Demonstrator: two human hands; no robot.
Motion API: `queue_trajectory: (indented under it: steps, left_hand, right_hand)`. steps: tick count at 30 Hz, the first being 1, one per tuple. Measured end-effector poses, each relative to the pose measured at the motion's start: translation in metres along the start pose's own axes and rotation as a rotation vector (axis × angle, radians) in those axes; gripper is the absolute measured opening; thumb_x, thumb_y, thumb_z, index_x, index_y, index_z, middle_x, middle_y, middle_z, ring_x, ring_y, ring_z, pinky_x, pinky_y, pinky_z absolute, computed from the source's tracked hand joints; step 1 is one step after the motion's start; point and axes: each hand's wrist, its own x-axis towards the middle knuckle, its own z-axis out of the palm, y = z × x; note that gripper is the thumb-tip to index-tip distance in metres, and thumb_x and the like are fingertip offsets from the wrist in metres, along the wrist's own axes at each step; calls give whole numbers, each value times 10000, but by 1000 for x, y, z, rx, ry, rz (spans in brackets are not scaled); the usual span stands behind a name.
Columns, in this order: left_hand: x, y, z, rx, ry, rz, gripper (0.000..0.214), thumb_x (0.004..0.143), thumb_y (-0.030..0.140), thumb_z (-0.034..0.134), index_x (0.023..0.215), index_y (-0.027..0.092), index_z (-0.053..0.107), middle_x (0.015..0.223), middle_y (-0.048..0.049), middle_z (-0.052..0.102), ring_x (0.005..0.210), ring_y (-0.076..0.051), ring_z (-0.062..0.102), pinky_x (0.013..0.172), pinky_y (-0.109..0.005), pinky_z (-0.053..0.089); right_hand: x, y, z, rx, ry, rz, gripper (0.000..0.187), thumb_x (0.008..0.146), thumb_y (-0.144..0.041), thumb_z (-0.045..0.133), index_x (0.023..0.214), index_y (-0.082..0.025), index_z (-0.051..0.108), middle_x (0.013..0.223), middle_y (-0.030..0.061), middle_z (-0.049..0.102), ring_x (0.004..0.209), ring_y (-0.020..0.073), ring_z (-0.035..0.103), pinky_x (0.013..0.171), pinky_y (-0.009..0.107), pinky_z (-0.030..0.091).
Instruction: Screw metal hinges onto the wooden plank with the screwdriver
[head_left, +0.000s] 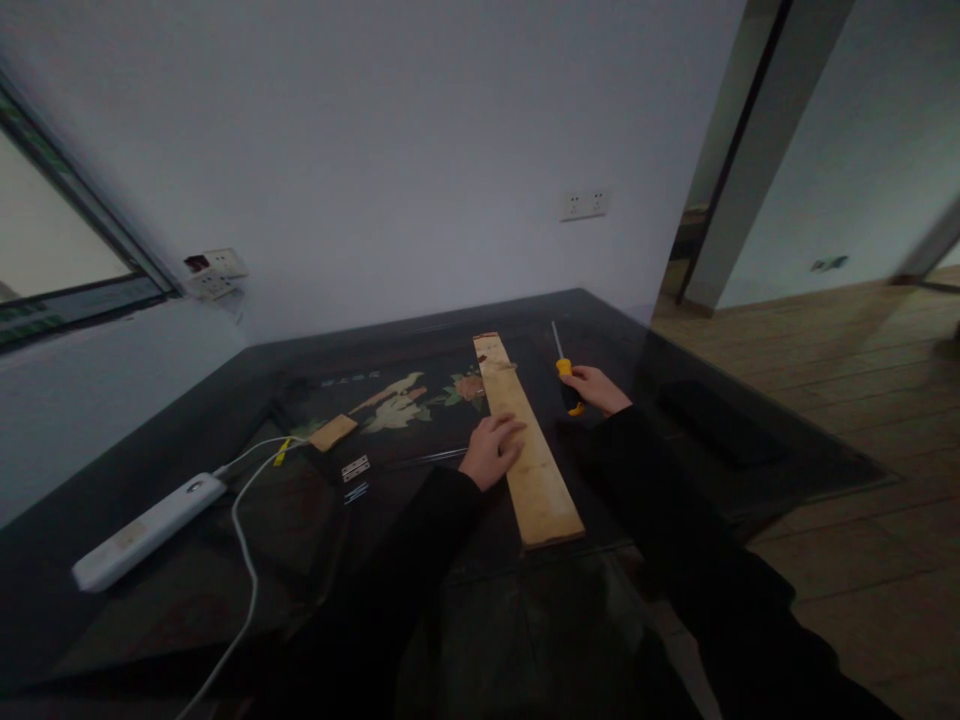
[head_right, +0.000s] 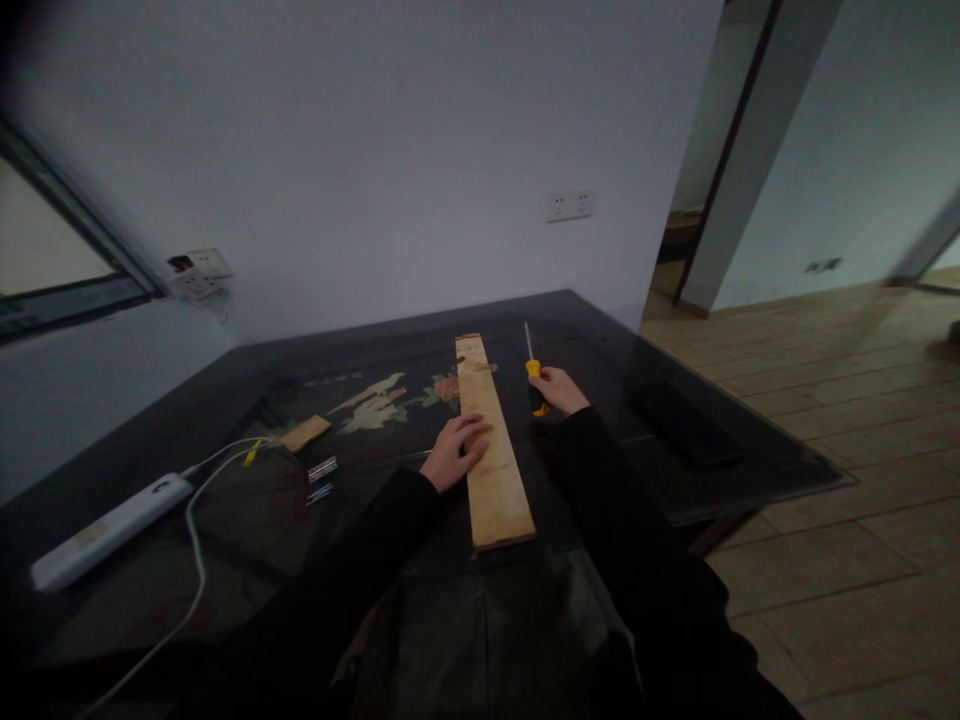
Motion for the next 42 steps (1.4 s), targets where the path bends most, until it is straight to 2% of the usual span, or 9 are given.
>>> queue_trajectory:
  steps: [3, 5, 9, 13, 21, 29, 39, 42]
  left_hand:
    - [-1, -2, -1, 16, -47, 9, 338, 844, 266, 594, 1172, 211, 652, 1325, -111, 554, 1225, -265, 499, 1065, -455, 390]
    - [-1, -4, -2, 9, -51, 17, 336, 847, 258, 588, 1172, 199, 654, 1321, -116, 559, 1228, -261, 500, 1073, -449, 387]
    - [-1, -8, -4, 9, -33, 35, 314, 839, 245, 597, 1137, 179, 670, 1300, -127, 575, 1232, -266, 501, 1079, -452, 387]
    - [-1, -8, -4, 7, -37, 45, 305, 844, 234, 589, 1135, 195, 670, 1284, -121, 587, 1225, -256, 512, 1073, -451, 400]
    - [0, -5, -6, -13, -50, 30, 310, 849, 246, 583, 1142, 200, 672, 1279, -124, 588, 1214, -262, 519, 1071, -467, 400]
    - [-1, -3, -6, -33, -44, 19, 312, 835, 224, 595, 1137, 210, 674, 1270, -119, 589, 1218, -266, 512, 1076, -472, 393]
    - [-1, -3, -5, -5, -46, 22, 302, 838, 234, 592, 1127, 193, 668, 1249, -128, 595, 1189, -267, 526, 1059, -467, 401]
    - [1, 5, -17, 5, -18, 30, 298, 831, 236, 602, 1120, 204, 667, 1255, -127, 593, 1195, -269, 526, 1055, -471, 401]
  right_hand:
    - [2, 7, -6, -123, 33, 75, 251, 812, -268, 598, 995, -106, 654, 1121, 188, 669, 1100, 301, 613, 883, 349, 462]
    - [0, 9, -7, -207, 44, 130, 316, 782, -296, 626, 1041, -118, 655, 1160, 202, 653, 1137, 338, 589, 905, 392, 446]
    - [-3, 9, -6, -438, 15, 222, 446, 793, -415, 590, 1156, -158, 627, 1213, 175, 636, 1131, 331, 597, 875, 399, 459]
    - [-5, 7, -3, -552, -7, 236, 469, 813, -434, 556, 1186, -156, 611, 1237, 166, 624, 1126, 317, 602, 859, 393, 468]
    - [-10, 8, 2, -597, 11, 170, 466, 827, -438, 551, 1191, -148, 555, 1184, 195, 637, 1077, 326, 622, 840, 422, 475]
    - [-13, 14, -5, -625, 35, 134, 580, 831, -606, 497, 1221, -177, 524, 1221, 201, 594, 1080, 332, 607, 836, 448, 464]
    - [-15, 13, -13, -612, 2, 123, 533, 828, -527, 550, 1250, -201, 542, 1224, 165, 611, 1104, 319, 592, 841, 424, 461]
    - [-17, 9, -15, -578, 56, 103, 498, 851, -509, 518, 1240, -201, 557, 1214, 165, 612, 1099, 320, 587, 834, 427, 459]
